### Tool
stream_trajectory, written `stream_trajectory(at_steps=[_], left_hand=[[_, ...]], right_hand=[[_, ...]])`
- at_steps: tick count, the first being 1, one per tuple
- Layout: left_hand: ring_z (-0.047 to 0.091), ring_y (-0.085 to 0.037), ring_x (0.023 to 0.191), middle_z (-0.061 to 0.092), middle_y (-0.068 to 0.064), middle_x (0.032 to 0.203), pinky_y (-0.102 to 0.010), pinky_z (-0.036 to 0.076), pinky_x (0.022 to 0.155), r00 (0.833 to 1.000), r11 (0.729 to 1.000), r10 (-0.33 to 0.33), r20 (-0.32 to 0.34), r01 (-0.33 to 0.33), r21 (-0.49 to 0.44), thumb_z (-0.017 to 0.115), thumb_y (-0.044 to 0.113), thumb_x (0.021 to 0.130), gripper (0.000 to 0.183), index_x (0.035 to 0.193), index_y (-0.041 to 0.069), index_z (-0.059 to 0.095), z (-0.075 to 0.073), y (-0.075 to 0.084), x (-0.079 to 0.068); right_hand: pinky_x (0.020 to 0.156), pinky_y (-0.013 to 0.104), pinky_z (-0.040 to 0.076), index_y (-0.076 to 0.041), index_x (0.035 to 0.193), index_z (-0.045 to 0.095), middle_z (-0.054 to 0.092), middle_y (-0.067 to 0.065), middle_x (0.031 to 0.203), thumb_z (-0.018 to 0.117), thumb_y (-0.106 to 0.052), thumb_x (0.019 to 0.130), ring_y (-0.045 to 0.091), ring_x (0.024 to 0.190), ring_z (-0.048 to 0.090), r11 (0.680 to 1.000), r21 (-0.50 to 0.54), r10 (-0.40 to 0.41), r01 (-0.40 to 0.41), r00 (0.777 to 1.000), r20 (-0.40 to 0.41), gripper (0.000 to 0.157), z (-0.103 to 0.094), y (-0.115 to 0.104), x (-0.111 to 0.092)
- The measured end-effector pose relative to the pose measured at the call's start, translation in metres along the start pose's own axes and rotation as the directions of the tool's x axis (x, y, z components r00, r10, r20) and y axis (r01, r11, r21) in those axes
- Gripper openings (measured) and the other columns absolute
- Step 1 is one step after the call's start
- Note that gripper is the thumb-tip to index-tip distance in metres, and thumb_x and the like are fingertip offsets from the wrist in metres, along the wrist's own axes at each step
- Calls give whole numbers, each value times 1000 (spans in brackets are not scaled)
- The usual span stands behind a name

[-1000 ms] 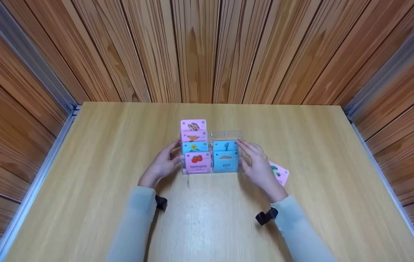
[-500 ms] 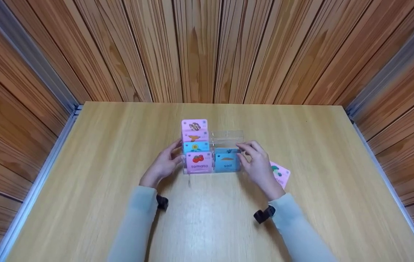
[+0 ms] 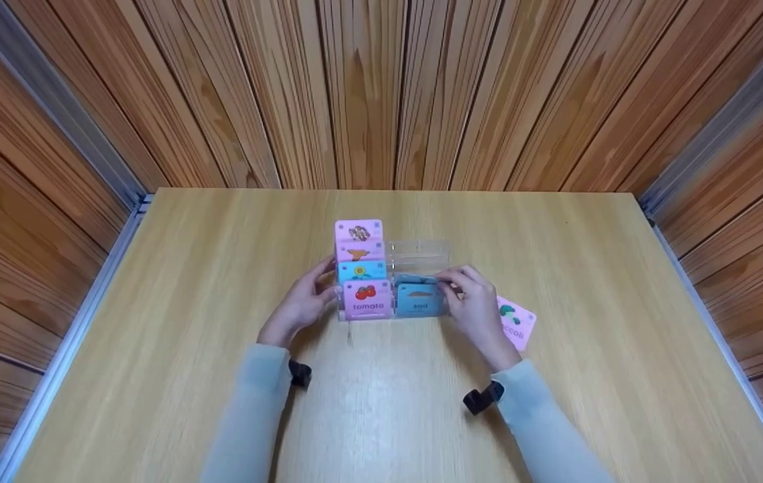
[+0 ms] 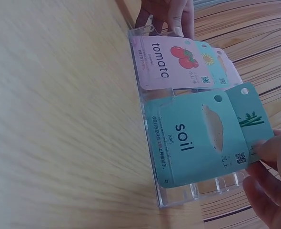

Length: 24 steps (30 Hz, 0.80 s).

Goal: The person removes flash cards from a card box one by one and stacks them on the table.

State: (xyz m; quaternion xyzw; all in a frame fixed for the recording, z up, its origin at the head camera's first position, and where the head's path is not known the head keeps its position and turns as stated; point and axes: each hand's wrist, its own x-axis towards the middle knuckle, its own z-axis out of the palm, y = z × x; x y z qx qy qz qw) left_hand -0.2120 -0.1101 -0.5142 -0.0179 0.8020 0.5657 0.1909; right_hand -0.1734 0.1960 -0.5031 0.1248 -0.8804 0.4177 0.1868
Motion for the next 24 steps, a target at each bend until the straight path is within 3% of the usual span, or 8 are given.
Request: stream_trajectory(at_steps=[7,15,21,24], left_hand=[[35,-23,143,34,9,157,-50,29,115,1000,1000,3,-5,-3,4,62,20,100,67,153,47,30,1,-1,-1],[33,-22,144,34,11,157,-49,29,115,1000,1000,12,-3,-12,4,63,21,99,68,153,47,30,2,-1,-2],[30,-22,146,35,9,156,-50,27,116,1000,1000,8,-2,-8,2,63,22,99,68,154,45,30,1,-2,-1],[27,-22,147,34,9,156,-50,25,116,1000,1000,6,0,-6,2,63,22,99,68,154,45,29,1,-2,-1]], right_hand=[[78,24,56,-7,105,75,65,0,101,67,2,92,11,90,65,997,43,-63,67,994,-85,18,-9,-1,0],[75,18,53,-3,102,75,68,4,98,69,4,90,17,84,67,988,49,-133,148,966,-223,15,-26,5,0],[71,14,51,-1,97,77,70,8,93,74,8,85,22,80,67,986,40,-141,162,939,-314,15,-41,15,-3],[69,12,50,3,95,75,70,14,91,73,13,82,26,78,66,990,35,-115,134,934,-338,16,-51,8,-6]])
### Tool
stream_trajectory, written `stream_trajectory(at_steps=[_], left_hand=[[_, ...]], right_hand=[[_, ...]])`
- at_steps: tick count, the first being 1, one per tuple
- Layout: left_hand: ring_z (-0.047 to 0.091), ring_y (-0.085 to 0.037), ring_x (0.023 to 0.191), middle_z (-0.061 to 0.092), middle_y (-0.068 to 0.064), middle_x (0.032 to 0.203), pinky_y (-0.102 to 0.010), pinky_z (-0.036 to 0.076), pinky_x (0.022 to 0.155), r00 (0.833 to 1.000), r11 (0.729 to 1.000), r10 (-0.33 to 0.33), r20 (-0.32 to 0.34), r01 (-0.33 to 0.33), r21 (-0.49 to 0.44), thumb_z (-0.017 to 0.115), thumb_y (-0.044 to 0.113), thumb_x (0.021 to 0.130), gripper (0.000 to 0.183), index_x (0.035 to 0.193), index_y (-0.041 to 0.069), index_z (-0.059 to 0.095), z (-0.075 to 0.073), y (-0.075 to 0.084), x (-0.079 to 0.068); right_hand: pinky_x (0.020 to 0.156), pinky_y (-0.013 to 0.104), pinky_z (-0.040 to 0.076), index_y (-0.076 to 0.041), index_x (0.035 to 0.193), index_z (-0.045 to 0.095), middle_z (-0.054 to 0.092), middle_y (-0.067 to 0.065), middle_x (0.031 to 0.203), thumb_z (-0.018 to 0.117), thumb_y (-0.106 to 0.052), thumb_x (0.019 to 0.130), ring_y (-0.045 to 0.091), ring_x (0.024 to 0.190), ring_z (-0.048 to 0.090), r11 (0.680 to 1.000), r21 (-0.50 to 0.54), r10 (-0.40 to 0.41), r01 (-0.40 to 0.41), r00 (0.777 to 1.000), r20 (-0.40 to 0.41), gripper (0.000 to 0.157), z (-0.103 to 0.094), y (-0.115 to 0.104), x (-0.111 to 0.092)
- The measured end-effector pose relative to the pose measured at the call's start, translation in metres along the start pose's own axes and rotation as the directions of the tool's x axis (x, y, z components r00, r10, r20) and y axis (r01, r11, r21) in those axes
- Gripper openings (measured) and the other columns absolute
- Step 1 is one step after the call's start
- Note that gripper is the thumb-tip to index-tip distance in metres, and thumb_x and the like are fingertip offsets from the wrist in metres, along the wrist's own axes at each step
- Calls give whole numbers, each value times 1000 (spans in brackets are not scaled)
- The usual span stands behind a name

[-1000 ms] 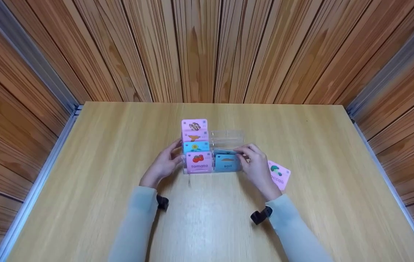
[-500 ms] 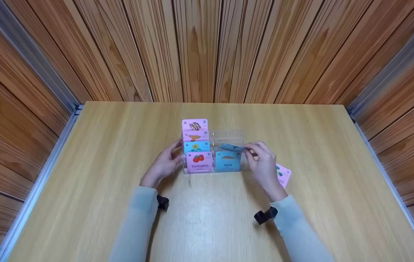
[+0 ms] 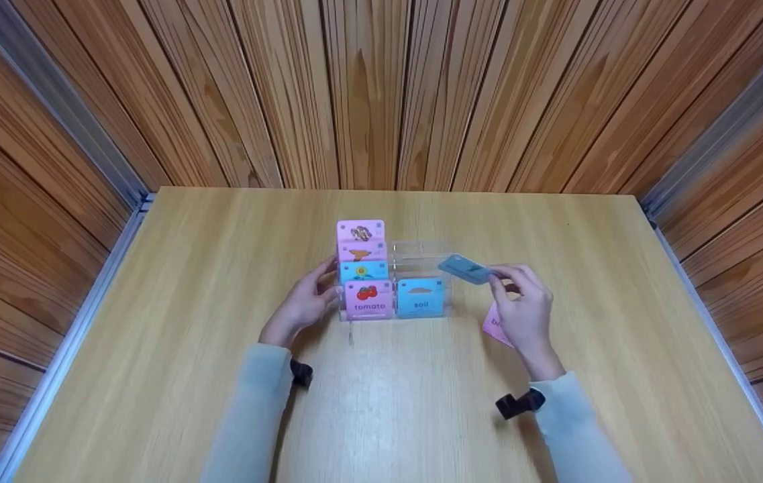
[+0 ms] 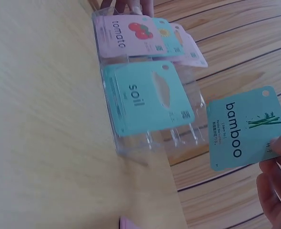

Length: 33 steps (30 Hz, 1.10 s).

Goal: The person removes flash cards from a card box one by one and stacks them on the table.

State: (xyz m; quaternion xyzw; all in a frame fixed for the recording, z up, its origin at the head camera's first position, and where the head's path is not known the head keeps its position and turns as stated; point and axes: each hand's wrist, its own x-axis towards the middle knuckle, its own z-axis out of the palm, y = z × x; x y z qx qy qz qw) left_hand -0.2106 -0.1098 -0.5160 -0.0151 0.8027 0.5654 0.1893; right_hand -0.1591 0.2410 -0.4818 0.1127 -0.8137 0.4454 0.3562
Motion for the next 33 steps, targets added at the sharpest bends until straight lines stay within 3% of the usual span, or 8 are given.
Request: stream_trajectory(at_steps=[4,10,21,25,33], left_hand=[[29,-22,146,34,11,157,-50,26,116,1000,1000,-2,0,2,-9,64,23,99,68,153,47,30,1,-1,0],[32,-19,144,34,15,156,-47,28,116,1000,1000,-8,-5,8,-16,66,26,98,69,151,51,30,2,-3,0],[30,-21,146,34,11,157,-50,26,116,1000,1000,8,-1,-8,-6,63,23,99,68,152,49,30,0,-1,0],[31,-22,145,35,11,156,-50,27,116,1000,1000,-1,-9,1,7,63,23,99,68,152,48,30,0,0,0],[36,-22,142,34,10,157,-49,30,115,1000,1000,-5,-8,5,10,63,22,99,69,153,47,29,0,0,0]], right_hand=[[69,11,50,9,98,73,69,20,91,71,16,83,25,79,64,998,-25,58,-58,998,8,16,-15,-5,-1],[73,11,49,-1,105,76,71,8,96,73,1,88,7,83,62,987,-58,152,-150,987,43,18,-35,33,-13],[69,10,50,1,107,75,73,13,96,73,1,88,4,78,63,964,-103,253,-246,966,53,20,-63,53,-25],[65,11,50,-1,109,75,73,12,97,74,0,88,4,78,63,937,-139,334,-320,939,87,20,-70,57,-29],[64,12,49,-2,118,72,72,14,106,69,-2,93,16,85,61,868,-230,483,-440,855,190,25,-75,66,-37]])
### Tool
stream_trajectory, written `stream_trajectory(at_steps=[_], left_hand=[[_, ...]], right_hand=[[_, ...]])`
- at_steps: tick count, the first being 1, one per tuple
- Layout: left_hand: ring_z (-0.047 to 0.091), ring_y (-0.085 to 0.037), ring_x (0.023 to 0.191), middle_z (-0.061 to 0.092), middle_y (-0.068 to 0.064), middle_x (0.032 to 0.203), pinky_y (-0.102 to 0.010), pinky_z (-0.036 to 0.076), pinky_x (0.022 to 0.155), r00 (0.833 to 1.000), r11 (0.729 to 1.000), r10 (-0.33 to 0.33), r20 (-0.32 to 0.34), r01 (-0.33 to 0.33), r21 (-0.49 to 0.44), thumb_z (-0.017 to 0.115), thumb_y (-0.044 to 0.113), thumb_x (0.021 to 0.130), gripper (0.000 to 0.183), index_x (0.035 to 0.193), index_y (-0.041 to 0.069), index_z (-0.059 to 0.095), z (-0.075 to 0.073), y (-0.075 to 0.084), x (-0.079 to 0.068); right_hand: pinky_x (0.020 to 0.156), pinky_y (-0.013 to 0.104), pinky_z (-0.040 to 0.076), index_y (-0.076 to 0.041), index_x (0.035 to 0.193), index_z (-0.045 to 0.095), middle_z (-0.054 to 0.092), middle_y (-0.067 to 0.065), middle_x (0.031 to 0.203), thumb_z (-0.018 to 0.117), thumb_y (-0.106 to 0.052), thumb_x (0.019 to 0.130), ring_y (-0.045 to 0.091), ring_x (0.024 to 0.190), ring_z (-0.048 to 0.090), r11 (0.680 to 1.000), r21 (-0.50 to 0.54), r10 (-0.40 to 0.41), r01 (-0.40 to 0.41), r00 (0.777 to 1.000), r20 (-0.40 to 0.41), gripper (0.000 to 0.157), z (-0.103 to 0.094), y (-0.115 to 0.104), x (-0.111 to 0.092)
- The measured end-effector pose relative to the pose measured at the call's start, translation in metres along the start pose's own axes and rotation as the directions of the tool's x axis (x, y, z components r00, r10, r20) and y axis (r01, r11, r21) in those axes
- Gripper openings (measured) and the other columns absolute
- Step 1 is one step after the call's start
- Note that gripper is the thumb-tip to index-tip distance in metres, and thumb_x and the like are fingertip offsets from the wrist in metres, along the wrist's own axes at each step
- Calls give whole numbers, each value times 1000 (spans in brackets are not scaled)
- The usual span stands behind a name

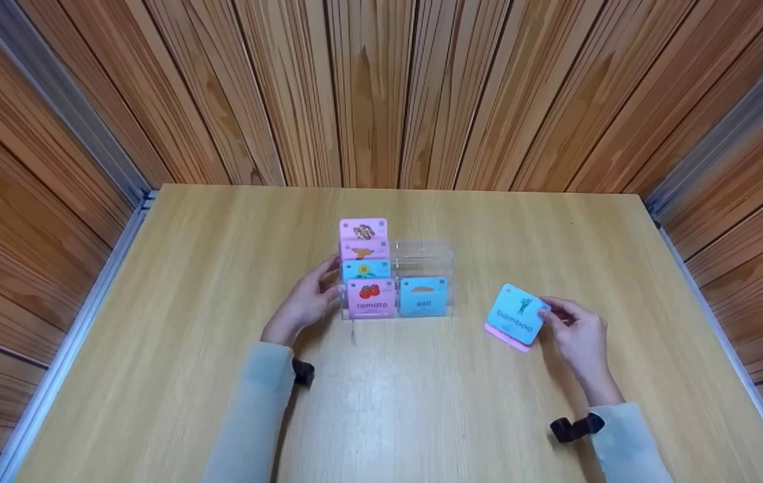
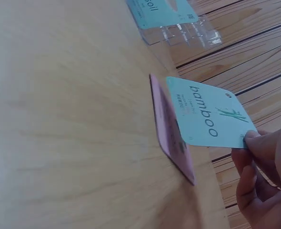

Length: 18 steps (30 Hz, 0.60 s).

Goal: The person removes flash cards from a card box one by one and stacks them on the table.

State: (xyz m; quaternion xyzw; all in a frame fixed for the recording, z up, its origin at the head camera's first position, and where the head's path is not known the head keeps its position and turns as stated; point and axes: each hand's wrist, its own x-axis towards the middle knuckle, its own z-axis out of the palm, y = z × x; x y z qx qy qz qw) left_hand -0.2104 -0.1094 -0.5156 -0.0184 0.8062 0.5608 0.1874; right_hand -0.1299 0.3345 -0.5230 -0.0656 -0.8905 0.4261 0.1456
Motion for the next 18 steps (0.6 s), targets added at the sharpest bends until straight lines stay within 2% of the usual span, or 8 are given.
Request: stream_trajectory(at_steps=[9,14,18], left_hand=[[32,-22,144,34,11,157,-51,28,115,1000,1000,-7,5,7,-4,63,24,99,68,152,49,29,1,0,0],[31,-21,145,33,12,157,-51,27,116,1000,1000,-13,1,13,-6,64,25,99,68,152,49,29,0,-1,0],[29,-21,146,33,13,157,-51,26,116,1000,1000,-5,1,5,3,65,26,98,69,152,50,28,-1,-2,0]], right_hand=[[65,11,45,2,117,71,70,18,104,69,-1,92,25,85,62,990,-137,-23,30,999,48,25,9,9,0],[70,25,46,3,117,70,68,19,103,69,-2,92,27,86,59,972,-235,-6,28,996,93,25,13,10,1],[74,38,46,4,113,71,66,19,103,71,-2,90,30,90,55,962,-271,-11,39,994,104,24,14,7,2]])
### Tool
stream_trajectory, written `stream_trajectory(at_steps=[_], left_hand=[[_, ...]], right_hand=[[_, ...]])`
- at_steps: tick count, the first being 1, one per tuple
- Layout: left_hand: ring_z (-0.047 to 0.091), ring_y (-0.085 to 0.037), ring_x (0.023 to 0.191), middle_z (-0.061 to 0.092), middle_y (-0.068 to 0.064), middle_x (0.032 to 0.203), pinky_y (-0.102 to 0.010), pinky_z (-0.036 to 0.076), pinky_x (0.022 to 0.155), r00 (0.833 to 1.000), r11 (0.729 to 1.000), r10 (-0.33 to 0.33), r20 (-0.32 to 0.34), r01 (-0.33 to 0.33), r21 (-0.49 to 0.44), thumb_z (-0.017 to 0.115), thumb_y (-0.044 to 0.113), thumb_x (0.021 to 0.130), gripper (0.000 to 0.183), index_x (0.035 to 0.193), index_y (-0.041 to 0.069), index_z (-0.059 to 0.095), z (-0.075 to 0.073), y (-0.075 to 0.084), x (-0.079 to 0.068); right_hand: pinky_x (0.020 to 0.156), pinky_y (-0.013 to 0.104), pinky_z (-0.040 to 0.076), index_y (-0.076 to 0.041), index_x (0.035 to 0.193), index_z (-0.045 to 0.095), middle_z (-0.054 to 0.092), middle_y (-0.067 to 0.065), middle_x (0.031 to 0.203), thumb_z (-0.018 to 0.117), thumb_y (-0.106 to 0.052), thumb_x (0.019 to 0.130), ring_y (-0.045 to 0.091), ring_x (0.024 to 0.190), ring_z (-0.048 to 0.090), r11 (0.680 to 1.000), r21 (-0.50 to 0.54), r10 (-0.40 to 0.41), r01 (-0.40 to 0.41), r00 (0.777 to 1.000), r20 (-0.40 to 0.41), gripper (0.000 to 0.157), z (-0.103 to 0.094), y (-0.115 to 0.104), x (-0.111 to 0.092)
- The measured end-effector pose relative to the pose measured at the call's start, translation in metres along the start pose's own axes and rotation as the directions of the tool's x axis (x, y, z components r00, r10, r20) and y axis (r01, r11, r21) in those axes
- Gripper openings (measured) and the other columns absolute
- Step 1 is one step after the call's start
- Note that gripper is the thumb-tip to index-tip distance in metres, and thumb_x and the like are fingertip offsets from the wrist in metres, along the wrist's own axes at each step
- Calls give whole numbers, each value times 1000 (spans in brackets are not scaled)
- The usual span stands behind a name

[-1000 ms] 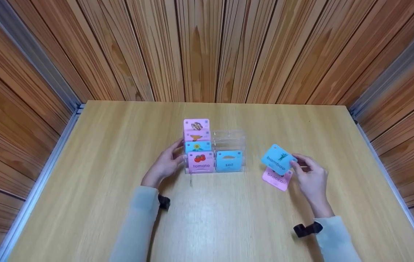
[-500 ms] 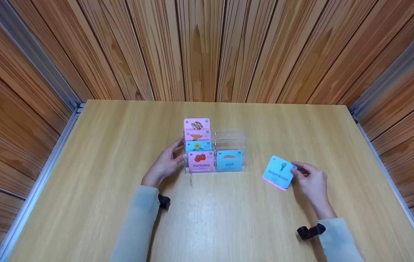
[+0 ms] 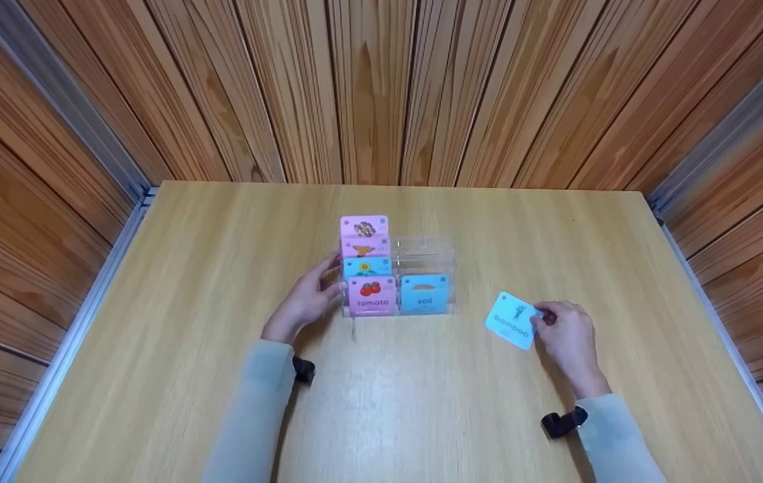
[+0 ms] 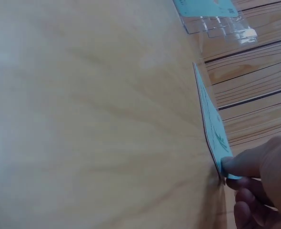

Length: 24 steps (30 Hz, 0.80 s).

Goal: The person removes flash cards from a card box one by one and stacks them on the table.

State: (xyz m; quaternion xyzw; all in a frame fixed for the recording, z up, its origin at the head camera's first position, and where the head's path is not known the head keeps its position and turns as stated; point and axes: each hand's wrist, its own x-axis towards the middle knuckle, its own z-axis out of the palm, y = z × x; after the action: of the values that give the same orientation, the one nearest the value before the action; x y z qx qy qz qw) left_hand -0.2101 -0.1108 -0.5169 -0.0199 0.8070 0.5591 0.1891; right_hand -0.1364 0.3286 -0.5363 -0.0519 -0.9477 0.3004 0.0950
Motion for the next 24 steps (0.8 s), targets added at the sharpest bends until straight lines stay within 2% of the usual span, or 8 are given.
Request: stream_trajectory(at_steps=[4,9,16,24], left_hand=[[27,-22,147,33,12,157,-50,25,117,1000,1000,8,-5,-8,10,64,26,99,69,152,50,27,0,1,0],[27,-23,147,34,8,157,-50,25,117,1000,1000,18,1,-18,9,62,24,100,68,154,47,28,0,2,0],[28,-22,147,34,11,157,-51,24,117,1000,1000,-6,-3,6,8,62,26,100,67,152,50,28,1,2,0],[25,-22,148,33,11,158,-52,22,117,1000,1000,-20,-7,20,4,62,25,100,67,153,49,28,2,4,1]], right_hand=[[78,44,46,5,107,72,61,19,102,74,0,86,33,92,55,1000,-15,-27,27,999,-20,21,-1,-2,3],[77,45,47,4,106,72,60,18,99,74,1,85,33,90,58,999,-31,-41,40,998,-39,21,1,-2,3],[79,45,50,1,111,70,61,17,106,68,-1,91,32,92,59,1000,-12,4,-5,1000,-22,21,-1,-2,1],[84,51,52,0,114,71,64,18,112,65,-3,94,36,100,60,1000,9,-24,25,999,-46,21,-6,-16,5]])
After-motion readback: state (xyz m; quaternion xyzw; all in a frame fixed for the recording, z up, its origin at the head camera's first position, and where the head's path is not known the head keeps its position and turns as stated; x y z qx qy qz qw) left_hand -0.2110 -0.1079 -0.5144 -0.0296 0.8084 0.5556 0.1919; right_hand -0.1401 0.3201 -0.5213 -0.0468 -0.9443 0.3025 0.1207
